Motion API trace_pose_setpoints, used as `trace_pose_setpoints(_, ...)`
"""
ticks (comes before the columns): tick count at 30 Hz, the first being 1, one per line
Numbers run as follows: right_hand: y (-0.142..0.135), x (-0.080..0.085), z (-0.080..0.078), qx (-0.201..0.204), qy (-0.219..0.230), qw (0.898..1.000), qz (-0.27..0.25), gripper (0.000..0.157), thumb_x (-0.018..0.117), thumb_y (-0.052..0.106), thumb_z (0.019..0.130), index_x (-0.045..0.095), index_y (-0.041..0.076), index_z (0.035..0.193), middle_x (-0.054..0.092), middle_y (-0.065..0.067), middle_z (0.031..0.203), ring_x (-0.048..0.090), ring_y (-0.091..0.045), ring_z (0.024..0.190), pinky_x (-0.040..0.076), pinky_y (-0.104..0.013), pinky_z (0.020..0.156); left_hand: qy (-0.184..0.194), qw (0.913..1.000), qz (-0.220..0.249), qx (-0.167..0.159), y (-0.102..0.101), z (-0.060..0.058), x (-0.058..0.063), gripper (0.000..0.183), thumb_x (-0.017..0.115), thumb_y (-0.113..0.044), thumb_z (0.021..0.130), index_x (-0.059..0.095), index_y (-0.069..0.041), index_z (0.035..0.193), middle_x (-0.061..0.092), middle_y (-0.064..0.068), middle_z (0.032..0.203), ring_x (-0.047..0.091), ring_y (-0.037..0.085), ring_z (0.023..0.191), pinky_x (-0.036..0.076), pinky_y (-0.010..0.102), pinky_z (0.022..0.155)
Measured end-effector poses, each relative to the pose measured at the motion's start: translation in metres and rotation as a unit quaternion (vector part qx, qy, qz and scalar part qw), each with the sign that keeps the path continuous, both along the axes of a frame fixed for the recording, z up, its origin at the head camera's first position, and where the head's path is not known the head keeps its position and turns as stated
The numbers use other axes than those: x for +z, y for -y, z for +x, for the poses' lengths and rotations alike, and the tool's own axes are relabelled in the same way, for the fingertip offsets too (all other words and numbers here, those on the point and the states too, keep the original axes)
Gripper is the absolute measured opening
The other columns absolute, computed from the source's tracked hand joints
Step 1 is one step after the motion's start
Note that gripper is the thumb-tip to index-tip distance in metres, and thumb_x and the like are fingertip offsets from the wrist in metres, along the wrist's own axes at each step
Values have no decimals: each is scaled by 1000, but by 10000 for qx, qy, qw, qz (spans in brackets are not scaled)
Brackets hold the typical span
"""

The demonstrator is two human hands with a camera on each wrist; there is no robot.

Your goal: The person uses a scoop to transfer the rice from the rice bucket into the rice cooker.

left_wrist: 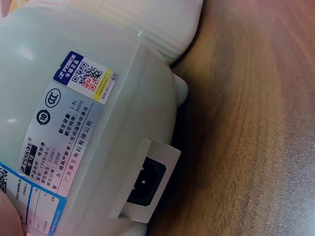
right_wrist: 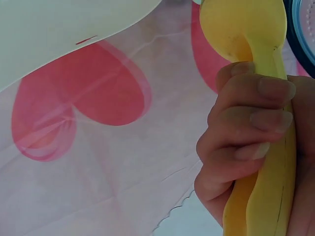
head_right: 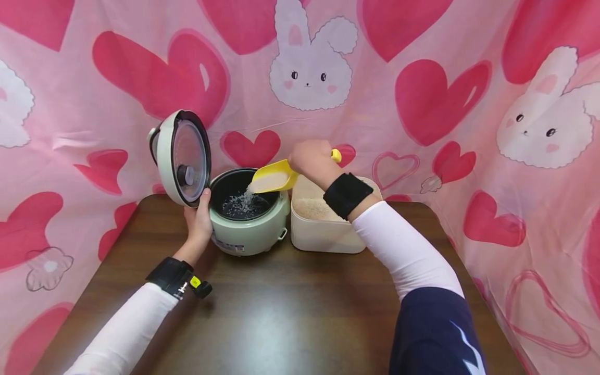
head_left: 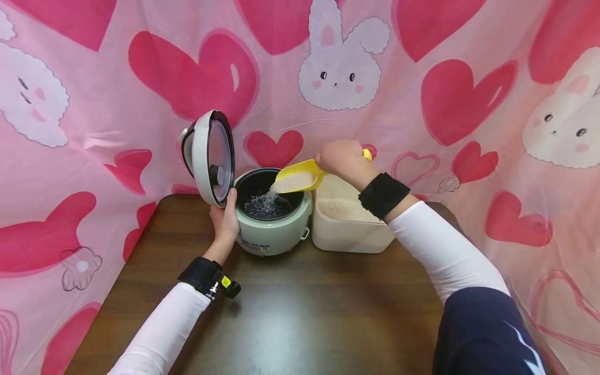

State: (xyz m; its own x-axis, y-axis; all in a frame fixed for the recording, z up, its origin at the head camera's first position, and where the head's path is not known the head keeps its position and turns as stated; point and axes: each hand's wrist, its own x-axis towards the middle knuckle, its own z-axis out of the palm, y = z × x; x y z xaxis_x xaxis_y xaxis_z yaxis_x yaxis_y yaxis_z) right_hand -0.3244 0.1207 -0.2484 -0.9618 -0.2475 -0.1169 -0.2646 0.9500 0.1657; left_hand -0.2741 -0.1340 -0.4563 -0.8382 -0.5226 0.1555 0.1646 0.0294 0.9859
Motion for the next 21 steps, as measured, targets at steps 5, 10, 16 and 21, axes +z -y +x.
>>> trace_pose_setpoints(5,9,1,4,129,-192,9997,114,33,49,36,103,65,9,92,55,-8,77,58,-29,81,49,-37,72,73,9999,29,66,2,0,0,54,61,-42,101,64,4,129,66,21,129,56,27,116,38,36,109)
trace_pose_setpoints(10,16,0,6,89,-459,9987,181,36,50,38,104,66,8,91,57,-7,76,59,-28,79,54,-38,75,52,9999,70,89,4,0,1,53,62,-40,101,64,4,129,67,21,128,56,26,115,38,35,108)
trace_pose_setpoints(16,24,0,11,25,-832,9964,177,42,51,42,105,67,8,88,59,-6,75,61,-28,77,57,-38,74,38,10000,16,49,7,1,3,53,60,-41,102,62,3,132,65,20,131,55,26,116,38,37,110)
trace_pose_setpoints(21,29,-1,18,223,-1169,9927,196,46,50,43,107,67,6,87,59,-7,73,61,-29,73,57,-37,69,39,10000,-20,3,8,1,4,53,59,-41,103,61,2,132,65,19,130,55,25,116,38,38,110)
